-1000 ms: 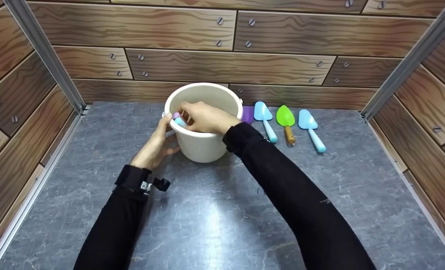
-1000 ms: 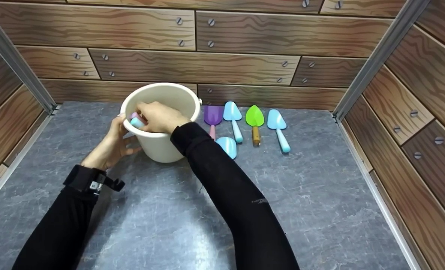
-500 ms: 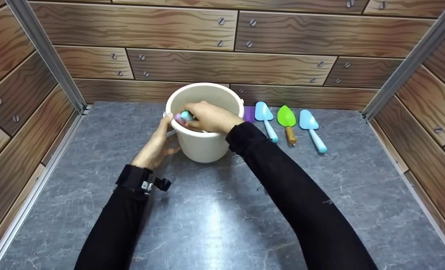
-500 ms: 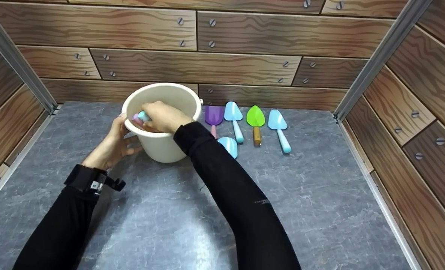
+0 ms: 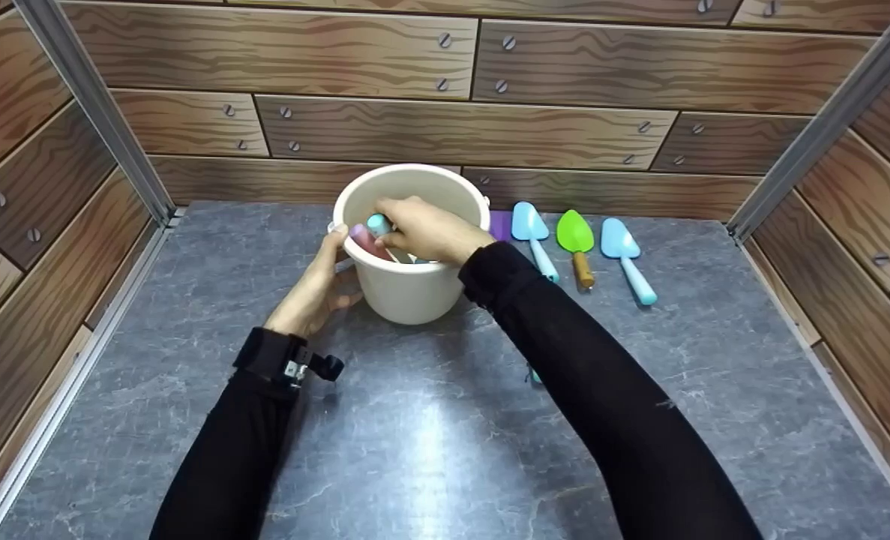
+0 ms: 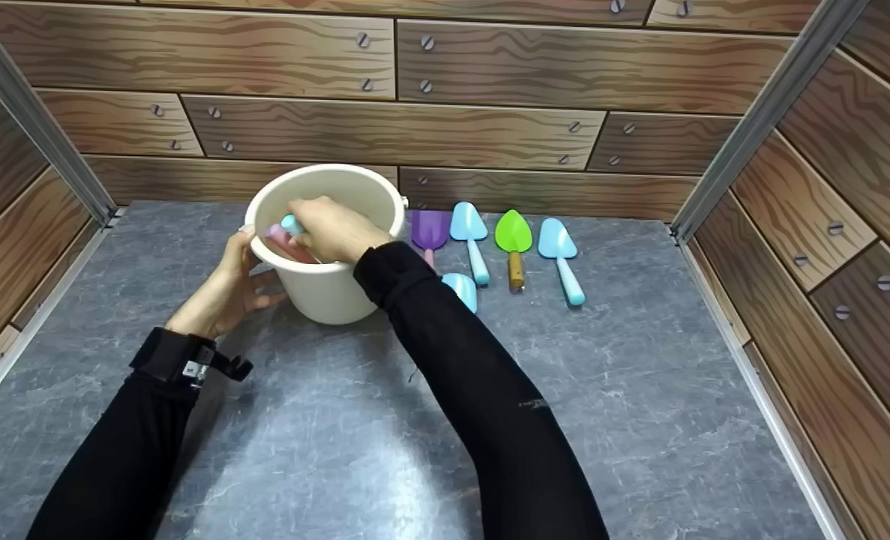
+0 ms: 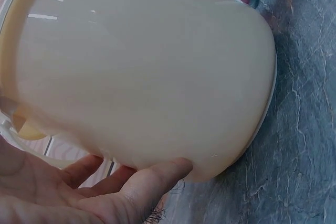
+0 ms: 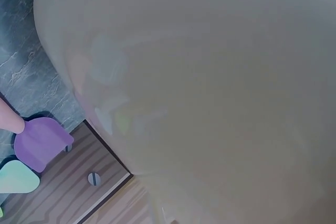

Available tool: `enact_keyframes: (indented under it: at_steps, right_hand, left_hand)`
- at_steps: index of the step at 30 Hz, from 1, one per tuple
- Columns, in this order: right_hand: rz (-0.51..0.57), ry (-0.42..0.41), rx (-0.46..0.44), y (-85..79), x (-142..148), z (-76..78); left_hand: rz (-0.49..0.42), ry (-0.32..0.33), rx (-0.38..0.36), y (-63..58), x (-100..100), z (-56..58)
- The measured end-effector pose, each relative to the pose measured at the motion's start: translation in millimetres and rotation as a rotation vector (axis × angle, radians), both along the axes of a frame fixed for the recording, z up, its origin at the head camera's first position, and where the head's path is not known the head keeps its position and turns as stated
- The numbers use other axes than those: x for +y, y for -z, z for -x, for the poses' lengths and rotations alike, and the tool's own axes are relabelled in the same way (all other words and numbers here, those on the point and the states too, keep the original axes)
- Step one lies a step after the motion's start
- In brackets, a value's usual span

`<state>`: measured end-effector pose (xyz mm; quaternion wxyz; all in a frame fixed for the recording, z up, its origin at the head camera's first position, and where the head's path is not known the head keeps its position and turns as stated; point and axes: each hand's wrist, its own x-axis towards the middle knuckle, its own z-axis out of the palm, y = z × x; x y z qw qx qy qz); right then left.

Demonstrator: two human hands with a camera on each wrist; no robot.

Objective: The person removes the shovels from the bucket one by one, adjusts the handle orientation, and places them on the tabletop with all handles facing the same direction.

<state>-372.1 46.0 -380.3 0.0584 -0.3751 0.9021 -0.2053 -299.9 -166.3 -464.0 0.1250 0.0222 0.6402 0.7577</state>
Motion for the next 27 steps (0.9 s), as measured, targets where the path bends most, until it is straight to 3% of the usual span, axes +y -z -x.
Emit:
enact_keyframes:
  at_steps: [12,13,16,19,23,27]
  right_hand:
    - [0.022,0.031,0.000,-17.0,8,-10.6]
    - [0.037,0.024,0.001,-10.8,10,-1.7]
    - [0.068,0.020,0.002,-9.0,15,4.1]
    - [0.091,0.027,0.030,1.8,21,19.3]
    - [0.103,0.062,0.086,-1.4,29,17.1]
    - [0.142,0.064,0.081,-20.7,34,-2.4]
  left_hand:
    - [0.016,-0.005,0.003,0.6,0,1.4]
    - [0.016,-0.004,0.003,0.6,0,1.4]
    - [0.021,-0.005,0.004,0.7,0,1.5]
    - [0.024,-0.008,0.005,0.7,0,1.1]
    - [0.030,-0.011,0.012,0.2,0,0.0]
    - [0.033,-0.009,0.016,0.1,-1,0.1]
